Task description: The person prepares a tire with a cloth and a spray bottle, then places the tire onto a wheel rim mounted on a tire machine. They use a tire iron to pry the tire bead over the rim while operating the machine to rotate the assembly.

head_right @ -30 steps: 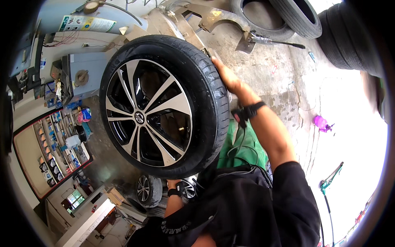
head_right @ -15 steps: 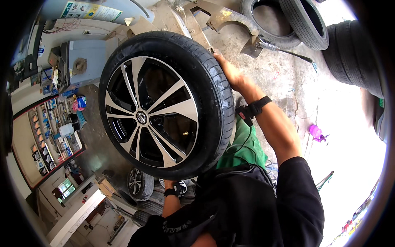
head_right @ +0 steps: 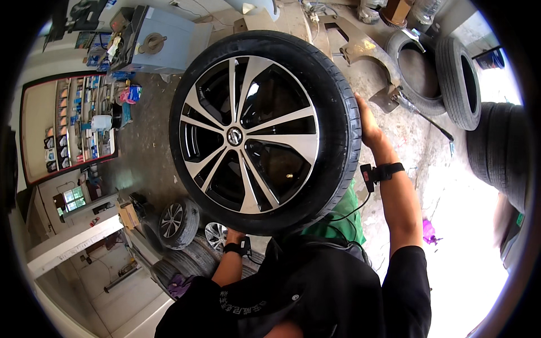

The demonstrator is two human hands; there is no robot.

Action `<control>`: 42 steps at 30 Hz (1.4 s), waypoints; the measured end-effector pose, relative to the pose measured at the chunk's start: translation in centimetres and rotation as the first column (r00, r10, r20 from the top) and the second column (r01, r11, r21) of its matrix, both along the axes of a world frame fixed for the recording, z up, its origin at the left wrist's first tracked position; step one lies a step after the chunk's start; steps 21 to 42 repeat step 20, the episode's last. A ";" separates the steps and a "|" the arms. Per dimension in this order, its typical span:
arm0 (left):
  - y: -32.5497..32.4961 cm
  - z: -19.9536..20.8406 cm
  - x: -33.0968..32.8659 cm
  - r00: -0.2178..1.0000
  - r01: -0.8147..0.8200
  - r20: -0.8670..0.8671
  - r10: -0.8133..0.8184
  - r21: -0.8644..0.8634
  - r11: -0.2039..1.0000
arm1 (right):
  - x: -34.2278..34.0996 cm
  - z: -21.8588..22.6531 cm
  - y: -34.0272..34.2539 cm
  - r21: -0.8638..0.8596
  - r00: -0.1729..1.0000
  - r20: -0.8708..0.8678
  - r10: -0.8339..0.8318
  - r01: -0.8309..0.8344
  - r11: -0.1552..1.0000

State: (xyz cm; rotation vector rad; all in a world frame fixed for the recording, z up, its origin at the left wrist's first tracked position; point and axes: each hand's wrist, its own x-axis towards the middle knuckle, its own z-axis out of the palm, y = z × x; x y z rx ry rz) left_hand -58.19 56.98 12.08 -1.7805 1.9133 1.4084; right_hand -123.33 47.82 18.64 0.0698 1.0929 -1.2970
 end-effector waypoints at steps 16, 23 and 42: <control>-3.6 2.8 -6.6 0.287 -0.536 -0.242 0.927 0.762 0.364 | 7.3 3.5 29.8 0.134 0.833 -0.243 -0.497 0.536 0.834; -6.5 -0.1 -7.9 0.155 -0.416 -0.018 0.988 0.906 0.082 | 10.6 7.9 39.6 0.019 0.663 -0.267 -0.699 0.729 0.684; -6.5 -0.1 -7.9 0.155 -0.416 -0.018 0.988 0.906 0.082 | 10.6 7.9 39.6 0.019 0.663 -0.267 -0.699 0.729 0.684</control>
